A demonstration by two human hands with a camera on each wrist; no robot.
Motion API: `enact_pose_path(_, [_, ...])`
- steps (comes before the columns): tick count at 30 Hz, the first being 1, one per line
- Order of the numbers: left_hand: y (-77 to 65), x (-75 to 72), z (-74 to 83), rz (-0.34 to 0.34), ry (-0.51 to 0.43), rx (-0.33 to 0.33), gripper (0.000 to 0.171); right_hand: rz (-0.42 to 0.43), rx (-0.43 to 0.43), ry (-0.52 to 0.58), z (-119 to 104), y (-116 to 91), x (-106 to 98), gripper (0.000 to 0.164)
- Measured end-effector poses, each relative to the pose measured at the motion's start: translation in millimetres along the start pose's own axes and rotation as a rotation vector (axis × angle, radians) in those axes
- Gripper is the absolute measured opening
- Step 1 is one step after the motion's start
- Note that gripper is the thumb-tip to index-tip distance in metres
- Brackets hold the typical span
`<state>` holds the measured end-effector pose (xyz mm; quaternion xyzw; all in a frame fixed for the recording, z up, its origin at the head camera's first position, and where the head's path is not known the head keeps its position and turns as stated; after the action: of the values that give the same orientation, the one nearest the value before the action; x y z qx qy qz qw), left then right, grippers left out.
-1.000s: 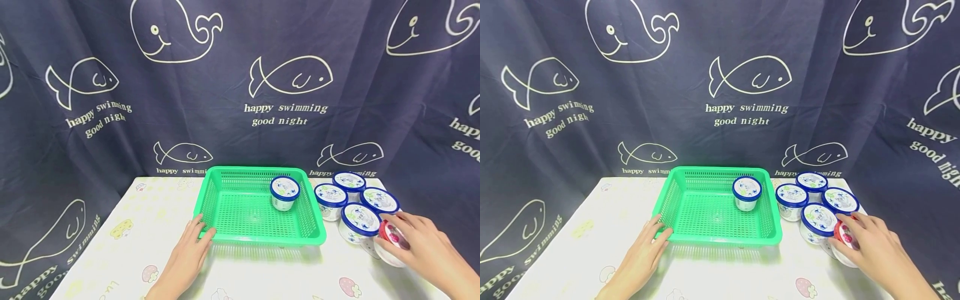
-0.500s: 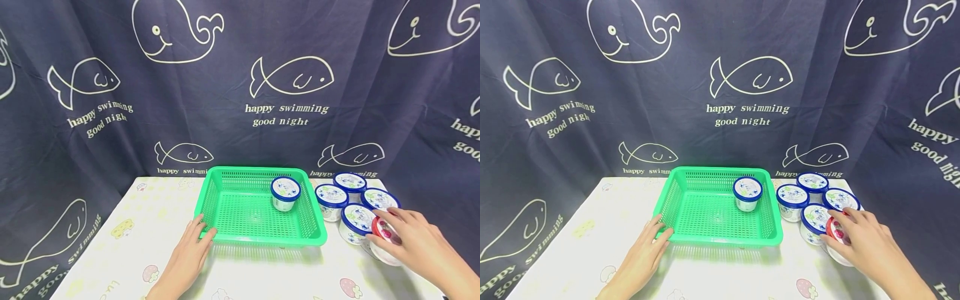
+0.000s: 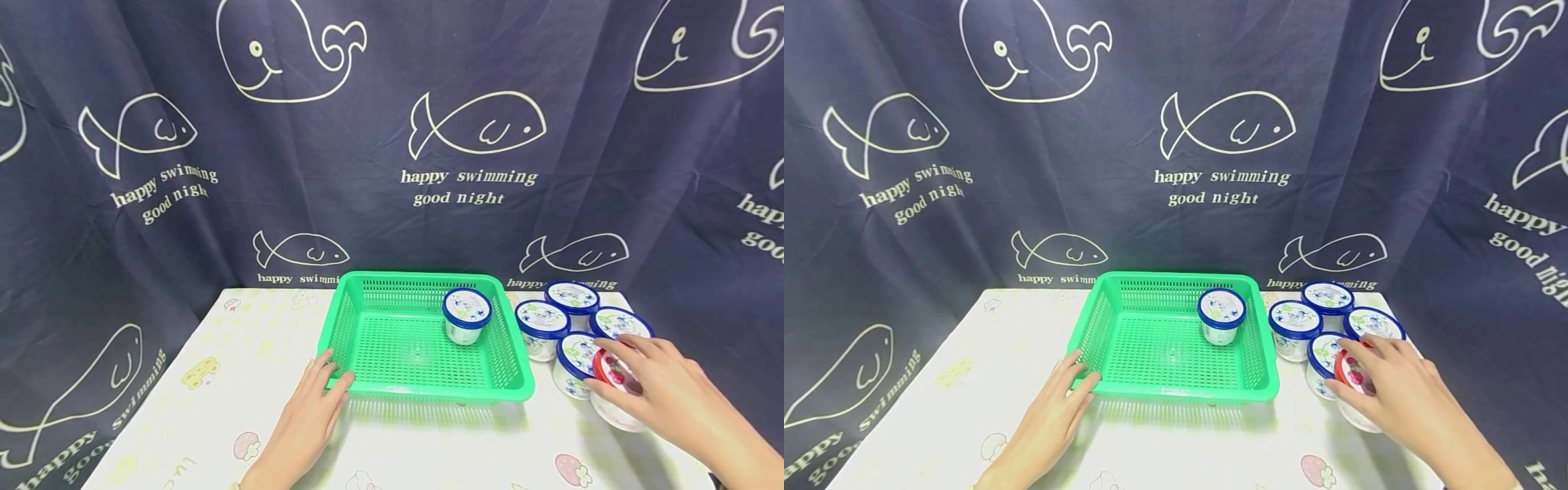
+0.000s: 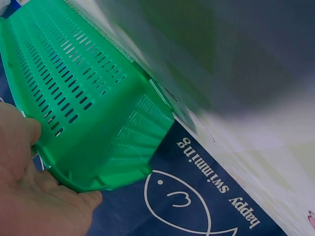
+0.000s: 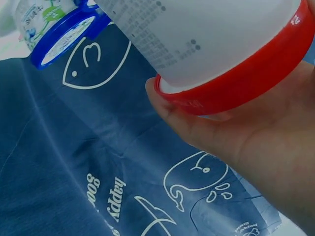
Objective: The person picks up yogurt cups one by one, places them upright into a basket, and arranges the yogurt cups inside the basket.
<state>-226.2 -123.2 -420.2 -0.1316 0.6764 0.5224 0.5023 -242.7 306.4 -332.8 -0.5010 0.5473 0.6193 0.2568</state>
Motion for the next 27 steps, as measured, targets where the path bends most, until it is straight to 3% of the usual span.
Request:
enact_pose_path(19, [0.2, -1.1, -0.1, 0.004, 0.004, 0.008, 0.037, 0.067, -0.112, 0.044, -44.9, 18.6, -16.2, 0.063])
enact_pose_path(27, [0.3, 3.1, -2.2, -0.032, 0.008, -0.015, 0.048, 0.100, -0.176, 0.066, -64.7, 28.3, -21.6, 0.065])
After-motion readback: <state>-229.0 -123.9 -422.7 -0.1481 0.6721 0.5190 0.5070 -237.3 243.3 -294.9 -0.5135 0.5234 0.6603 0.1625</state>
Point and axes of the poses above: each hand's wrist, its own y-axis towards the middle knuckle, its own x-axis out of the palm, z = x × y, the point moved 10 cm from there along y, towards the middle knuckle, and after that the axes turned 3 degrees about y, right-handed, at the moved point
